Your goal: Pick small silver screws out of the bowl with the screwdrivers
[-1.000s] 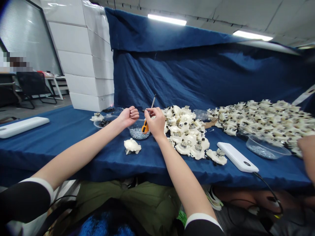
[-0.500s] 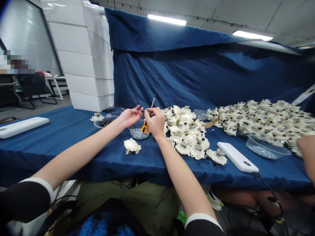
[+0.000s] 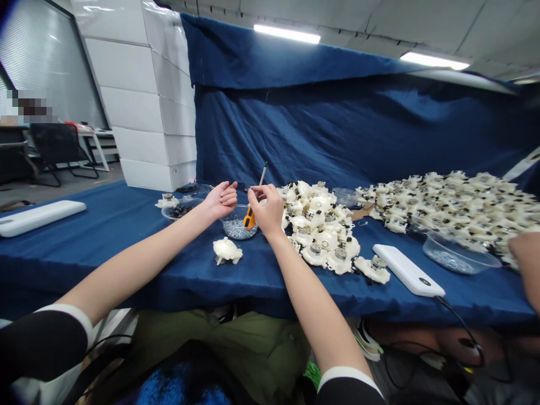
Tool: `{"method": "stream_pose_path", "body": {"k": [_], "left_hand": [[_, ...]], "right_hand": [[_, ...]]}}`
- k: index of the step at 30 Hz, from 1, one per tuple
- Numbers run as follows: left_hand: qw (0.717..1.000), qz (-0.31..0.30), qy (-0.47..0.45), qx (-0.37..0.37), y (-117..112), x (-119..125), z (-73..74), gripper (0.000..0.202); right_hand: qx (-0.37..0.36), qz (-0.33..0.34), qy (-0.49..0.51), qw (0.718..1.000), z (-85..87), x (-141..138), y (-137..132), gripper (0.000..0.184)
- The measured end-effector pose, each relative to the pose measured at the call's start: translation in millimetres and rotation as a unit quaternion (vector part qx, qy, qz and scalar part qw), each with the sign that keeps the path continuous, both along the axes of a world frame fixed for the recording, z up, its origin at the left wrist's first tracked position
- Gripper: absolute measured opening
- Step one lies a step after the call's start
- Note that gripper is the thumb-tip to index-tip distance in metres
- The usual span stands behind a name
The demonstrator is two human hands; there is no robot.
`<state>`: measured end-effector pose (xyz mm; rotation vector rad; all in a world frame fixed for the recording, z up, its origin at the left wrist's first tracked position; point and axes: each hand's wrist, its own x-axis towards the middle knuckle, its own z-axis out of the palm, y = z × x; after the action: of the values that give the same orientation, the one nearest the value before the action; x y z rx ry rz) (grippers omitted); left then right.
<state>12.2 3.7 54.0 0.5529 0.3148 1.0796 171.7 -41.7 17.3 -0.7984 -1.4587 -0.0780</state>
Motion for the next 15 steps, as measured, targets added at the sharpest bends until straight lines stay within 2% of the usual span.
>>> {"method": "stream_pose_path", "body": {"k": [6,10,15], "left_hand": [[0.999,-0.015,0.032,0.005,1.8,0.6,-3.0,0.055],[0.989,-0.052,0.097,0.101,1.2,-0.7,-1.3,0.061],[0.975,-0.028,0.156,0.156,-0.9,2.2,-0.8,0.061]], "right_hand": [[0.005,-0.002,-0.004,1.0,0.1,-0.4,-1.1,0.014],[0.001,-0.001,-0.007,1.0,-0.4,-1.1,-0.1,0.014],[0.0,0.007,-0.003,1.0,-2.4,-1.9,-0.2,0.013]]}}
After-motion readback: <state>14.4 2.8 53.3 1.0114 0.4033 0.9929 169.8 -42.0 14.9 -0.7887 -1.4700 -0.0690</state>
